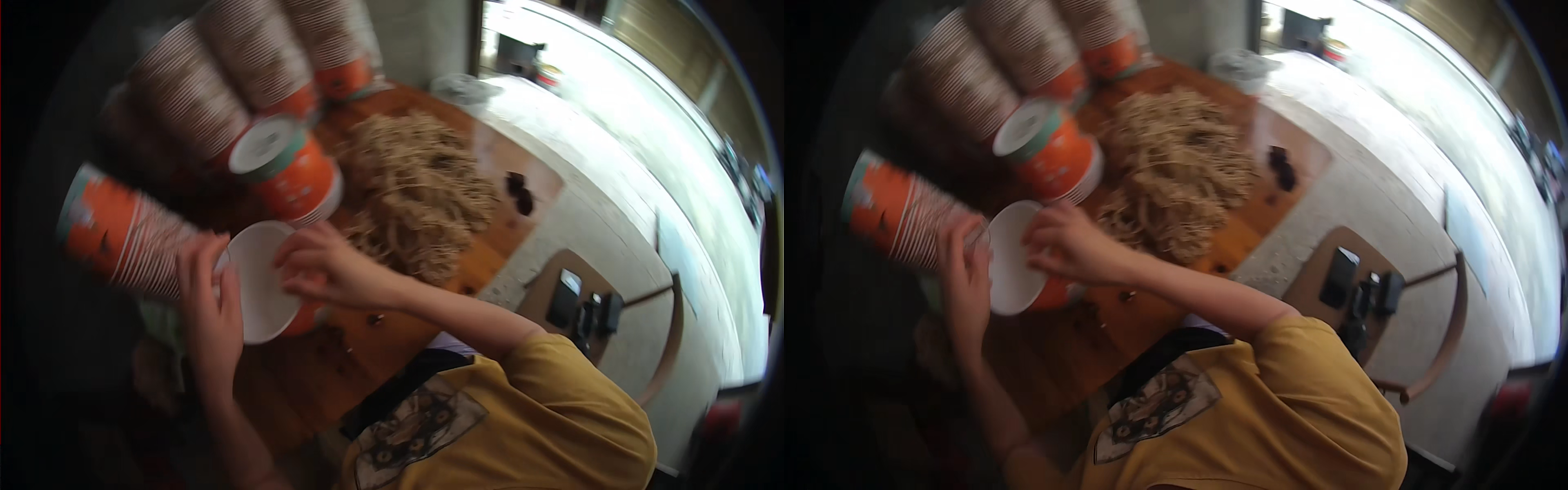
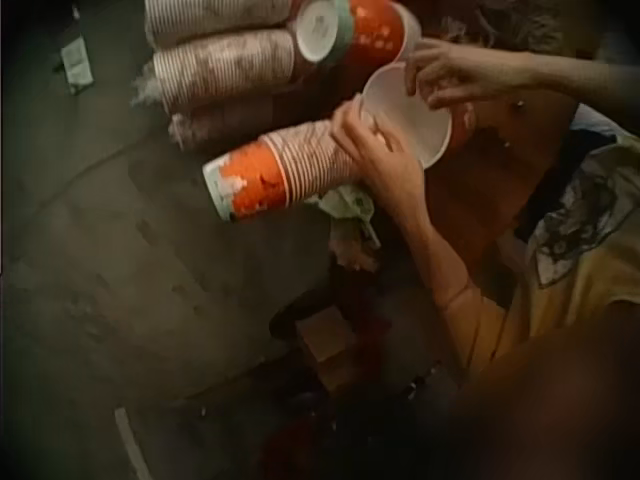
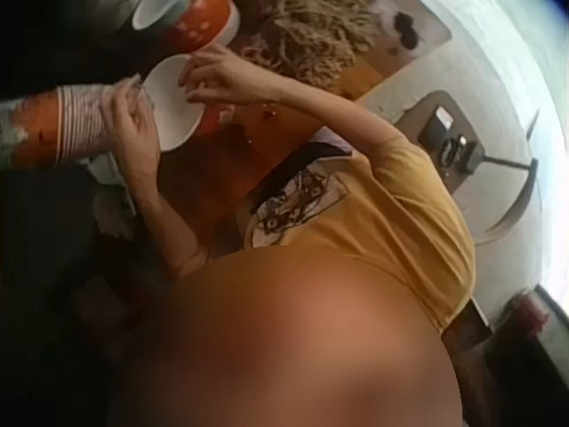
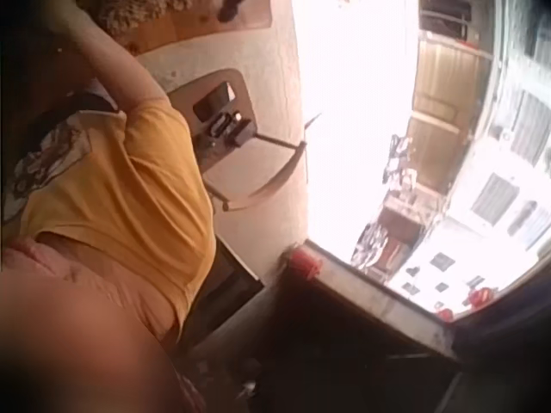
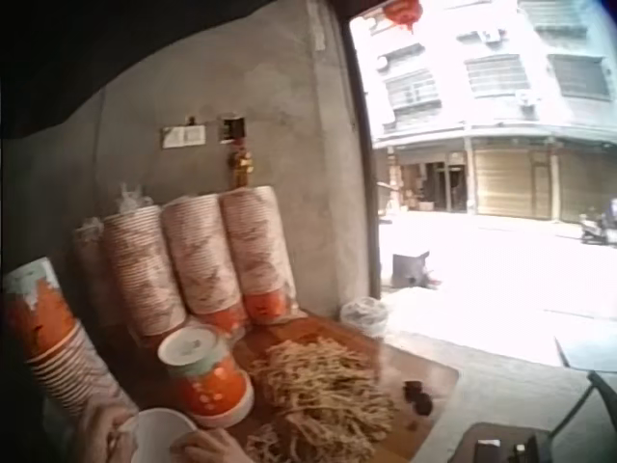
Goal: Tying strings to paper bowls to create handles.
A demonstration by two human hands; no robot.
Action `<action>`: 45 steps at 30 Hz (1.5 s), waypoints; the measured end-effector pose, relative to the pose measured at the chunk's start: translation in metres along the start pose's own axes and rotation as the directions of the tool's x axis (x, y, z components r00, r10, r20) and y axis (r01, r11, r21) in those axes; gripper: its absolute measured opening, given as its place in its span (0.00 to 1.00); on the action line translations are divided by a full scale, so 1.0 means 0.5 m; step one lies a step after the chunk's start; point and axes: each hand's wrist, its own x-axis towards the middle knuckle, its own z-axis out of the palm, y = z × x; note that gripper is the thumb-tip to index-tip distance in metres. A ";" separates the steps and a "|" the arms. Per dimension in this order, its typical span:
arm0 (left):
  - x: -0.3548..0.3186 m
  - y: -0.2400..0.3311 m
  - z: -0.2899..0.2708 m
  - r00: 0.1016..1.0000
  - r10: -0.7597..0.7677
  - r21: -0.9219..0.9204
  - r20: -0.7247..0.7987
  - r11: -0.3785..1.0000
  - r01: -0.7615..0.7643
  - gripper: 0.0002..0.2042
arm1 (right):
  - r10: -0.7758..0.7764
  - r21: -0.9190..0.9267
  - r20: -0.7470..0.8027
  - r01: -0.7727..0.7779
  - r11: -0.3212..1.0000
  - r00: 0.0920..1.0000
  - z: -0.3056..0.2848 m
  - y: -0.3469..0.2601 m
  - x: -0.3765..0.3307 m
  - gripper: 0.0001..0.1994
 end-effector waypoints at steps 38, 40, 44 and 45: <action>-0.023 0.054 0.019 0.991 -0.009 0.361 -0.136 0.931 0.058 0.04 | -0.090 -0.226 -0.277 0.026 0.974 0.957 0.041 -0.014 -0.019 0.06; -0.029 0.058 0.014 0.991 -0.003 0.362 -0.136 0.931 0.053 0.04 | -0.079 -0.204 -0.298 0.017 0.979 0.951 0.049 -0.012 -0.027 0.07; -0.031 0.058 0.020 0.987 0.057 0.357 -0.148 0.934 -0.001 0.05 | -0.073 -0.272 -0.292 -0.010 0.962 0.954 0.052 -0.014 -0.032 0.07; -0.033 0.059 0.021 0.989 0.055 0.359 -0.140 0.934 -0.001 0.05 | -0.066 -0.266 -0.295 -0.016 0.964 0.953 0.054 -0.016 -0.034 0.07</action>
